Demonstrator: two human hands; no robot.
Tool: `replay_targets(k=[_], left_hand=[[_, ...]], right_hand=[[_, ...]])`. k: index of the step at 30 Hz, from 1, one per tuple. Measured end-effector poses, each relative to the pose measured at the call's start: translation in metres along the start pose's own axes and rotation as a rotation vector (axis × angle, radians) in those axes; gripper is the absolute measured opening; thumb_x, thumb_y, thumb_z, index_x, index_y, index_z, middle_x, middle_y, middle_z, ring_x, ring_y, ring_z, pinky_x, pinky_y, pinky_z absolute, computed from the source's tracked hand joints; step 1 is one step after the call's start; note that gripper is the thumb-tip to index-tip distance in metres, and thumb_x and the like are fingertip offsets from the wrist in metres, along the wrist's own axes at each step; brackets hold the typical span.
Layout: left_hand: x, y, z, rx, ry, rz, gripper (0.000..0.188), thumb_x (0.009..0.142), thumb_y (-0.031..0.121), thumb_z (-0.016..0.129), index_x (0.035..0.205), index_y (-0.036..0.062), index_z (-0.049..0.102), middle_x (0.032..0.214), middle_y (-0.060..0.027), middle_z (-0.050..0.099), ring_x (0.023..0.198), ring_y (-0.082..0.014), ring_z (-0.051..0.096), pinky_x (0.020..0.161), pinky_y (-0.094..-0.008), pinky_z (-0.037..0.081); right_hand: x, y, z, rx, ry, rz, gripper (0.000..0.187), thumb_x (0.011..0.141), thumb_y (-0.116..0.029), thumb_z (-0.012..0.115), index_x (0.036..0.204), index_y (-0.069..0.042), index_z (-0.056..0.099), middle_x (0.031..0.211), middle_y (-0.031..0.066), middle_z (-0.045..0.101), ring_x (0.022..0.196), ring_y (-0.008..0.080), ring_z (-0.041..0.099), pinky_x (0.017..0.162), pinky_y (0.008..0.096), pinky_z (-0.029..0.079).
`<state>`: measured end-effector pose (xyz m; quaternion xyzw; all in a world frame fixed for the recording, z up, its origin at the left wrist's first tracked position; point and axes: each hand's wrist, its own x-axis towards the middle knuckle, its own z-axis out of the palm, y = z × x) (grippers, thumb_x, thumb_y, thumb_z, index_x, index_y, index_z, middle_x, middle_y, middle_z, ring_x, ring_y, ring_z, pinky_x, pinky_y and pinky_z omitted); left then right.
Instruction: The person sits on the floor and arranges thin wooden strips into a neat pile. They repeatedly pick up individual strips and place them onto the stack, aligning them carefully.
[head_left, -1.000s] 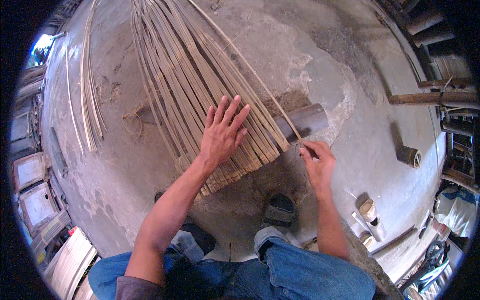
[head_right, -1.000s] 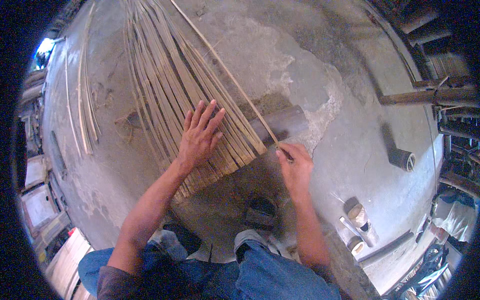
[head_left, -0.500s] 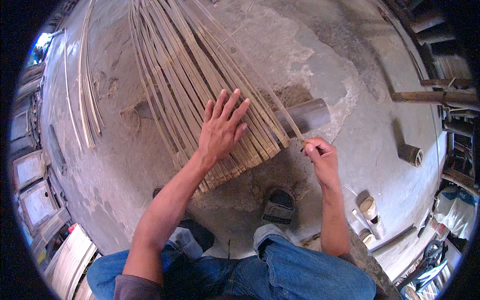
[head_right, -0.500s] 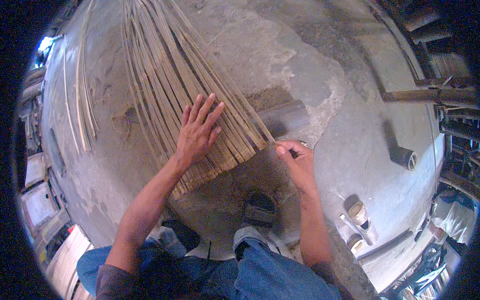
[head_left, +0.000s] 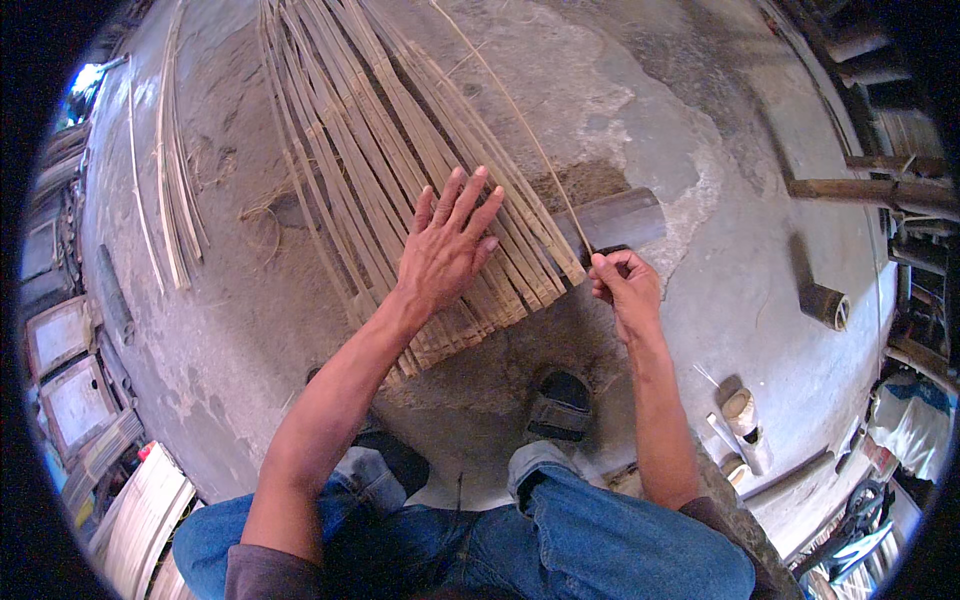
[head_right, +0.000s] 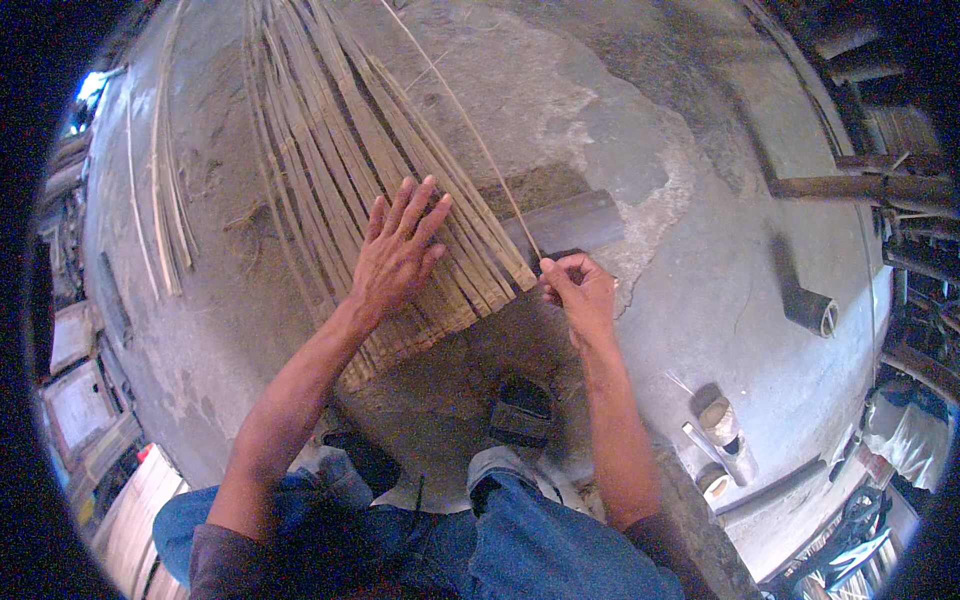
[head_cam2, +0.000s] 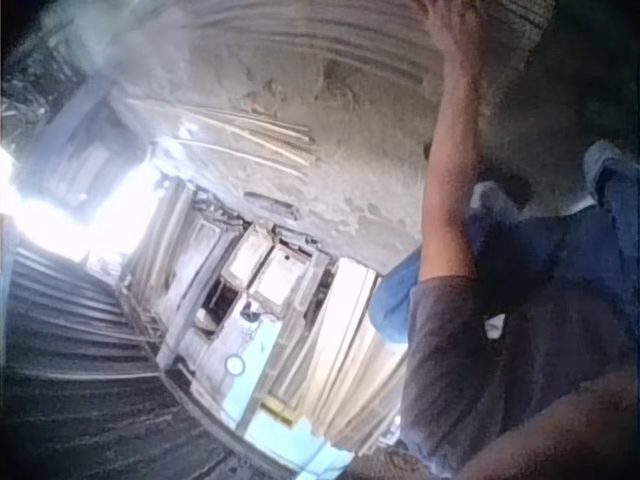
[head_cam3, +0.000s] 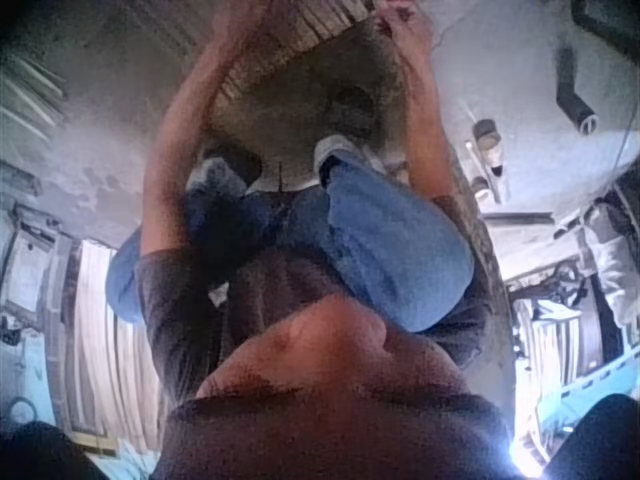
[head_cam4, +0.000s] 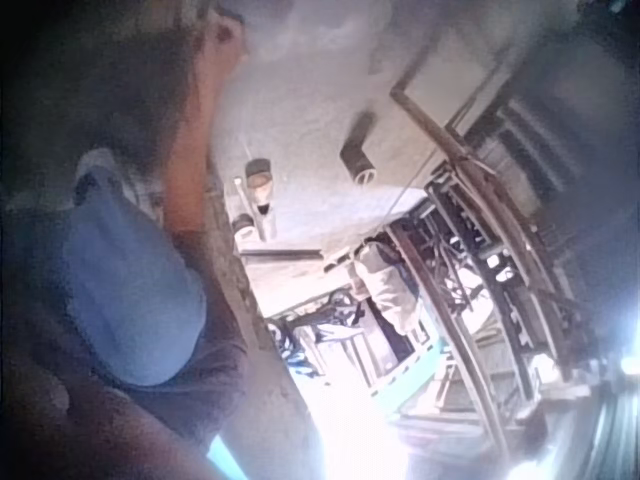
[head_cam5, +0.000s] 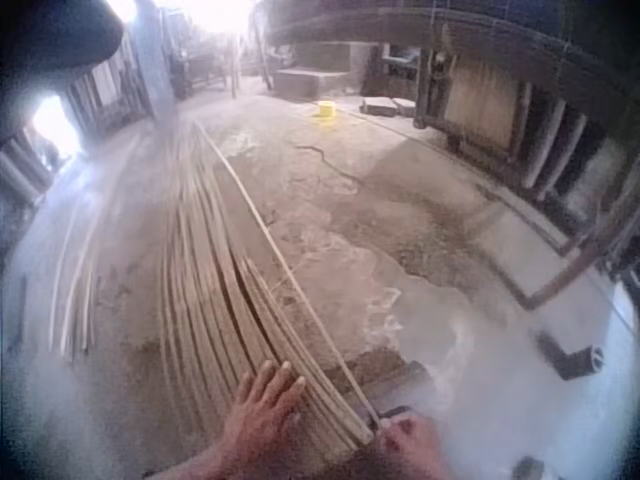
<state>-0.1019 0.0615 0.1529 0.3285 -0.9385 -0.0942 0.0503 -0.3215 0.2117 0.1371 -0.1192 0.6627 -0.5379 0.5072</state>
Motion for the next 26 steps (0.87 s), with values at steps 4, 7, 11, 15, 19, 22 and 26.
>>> replay_targets(k=[4, 7, 11, 15, 19, 22, 26], left_hand=[[0.002, -0.003, -0.001, -0.048, -0.037, 0.016, 0.057, 0.093, 0.031, 0.05, 0.144, 0.0151, 0.031, 0.155, -0.0051, 0.021, 0.143, -0.0262, 0.016, 0.116, -0.0459, 0.014], [0.004, -0.003, -0.005, -0.153, -0.04, 0.002, 0.057, 0.092, 0.028, 0.052, 0.144, 0.0132, 0.032, 0.153, -0.0069, 0.023, 0.143, -0.0284, 0.018, 0.116, -0.0472, 0.014], [0.009, 0.001, -0.008, -0.23, -0.002, -0.053, 0.056, 0.093, 0.032, 0.05, 0.143, 0.0142, 0.033, 0.15, -0.0085, 0.028, 0.141, -0.03, 0.022, 0.114, -0.048, 0.018], [0.015, 0.016, -0.008, -0.077, -0.011, -0.066, 0.057, 0.093, 0.037, 0.05, 0.144, 0.019, 0.034, 0.149, -0.0092, 0.028, 0.14, -0.03, 0.023, 0.112, -0.0493, 0.02], [0.012, 0.018, 0.0, 0.071, 0.009, -0.049, 0.056, 0.093, 0.038, 0.049, 0.145, 0.022, 0.033, 0.152, -0.0083, 0.024, 0.142, -0.0293, 0.018, 0.113, -0.05, 0.018], [0.013, 0.011, 0.005, 0.012, 0.018, 0.008, 0.056, 0.094, 0.037, 0.047, 0.145, 0.0212, 0.032, 0.155, -0.0076, 0.018, 0.144, -0.0293, 0.013, 0.113, -0.0531, 0.015], [0.019, 0.005, 0.007, -0.251, -0.068, 0.02, 0.058, 0.095, 0.039, 0.044, 0.147, 0.0221, 0.027, 0.156, -0.0071, 0.014, 0.144, -0.0297, 0.009, 0.114, -0.0568, 0.004]], right_hand=[[0.003, 0.002, 0.001, -0.07, 0.02, 0.002, 0.019, 0.081, -0.019, 0.076, 0.08, -0.01, 0.059, 0.066, -0.0028, 0.057, 0.056, 0.0055, 0.053, 0.052, 0.0215, 0.046], [0.001, -0.002, 0.007, -0.078, 0.049, 0.041, 0.019, 0.08, -0.018, 0.076, 0.077, -0.01, 0.059, 0.064, -0.0039, 0.055, 0.055, 0.0055, 0.051, 0.051, 0.0214, 0.045], [0.0, -0.002, 0.01, -0.124, 0.069, 0.008, 0.018, 0.08, -0.017, 0.076, 0.076, -0.009, 0.061, 0.066, -0.0033, 0.057, 0.056, 0.0058, 0.052, 0.052, 0.0214, 0.046], [0.001, 0.011, 0.007, -0.195, 0.108, -0.105, 0.018, 0.08, -0.018, 0.075, 0.079, -0.004, 0.064, 0.067, -0.0017, 0.06, 0.059, 0.0073, 0.054, 0.054, 0.0225, 0.045], [-0.003, 0.009, 0.007, -0.172, 0.054, -0.095, 0.017, 0.083, -0.017, 0.072, 0.085, 0.0, 0.067, 0.072, 0.0004, 0.063, 0.063, 0.0092, 0.057, 0.059, 0.0243, 0.047], [-0.006, 0.011, 0.001, -0.109, -0.002, -0.08, 0.015, 0.087, -0.015, 0.068, 0.095, -0.001, 0.067, 0.081, 0.0026, 0.065, 0.069, 0.0095, 0.06, 0.065, 0.0228, 0.052], [-0.008, 0.012, -0.012, -0.141, -0.05, -0.029, 0.02, 0.085, -0.015, 0.068, 0.101, -0.002, 0.07, 0.086, 0.0049, 0.067, 0.075, 0.0125, 0.062, 0.071, 0.0256, 0.052]])
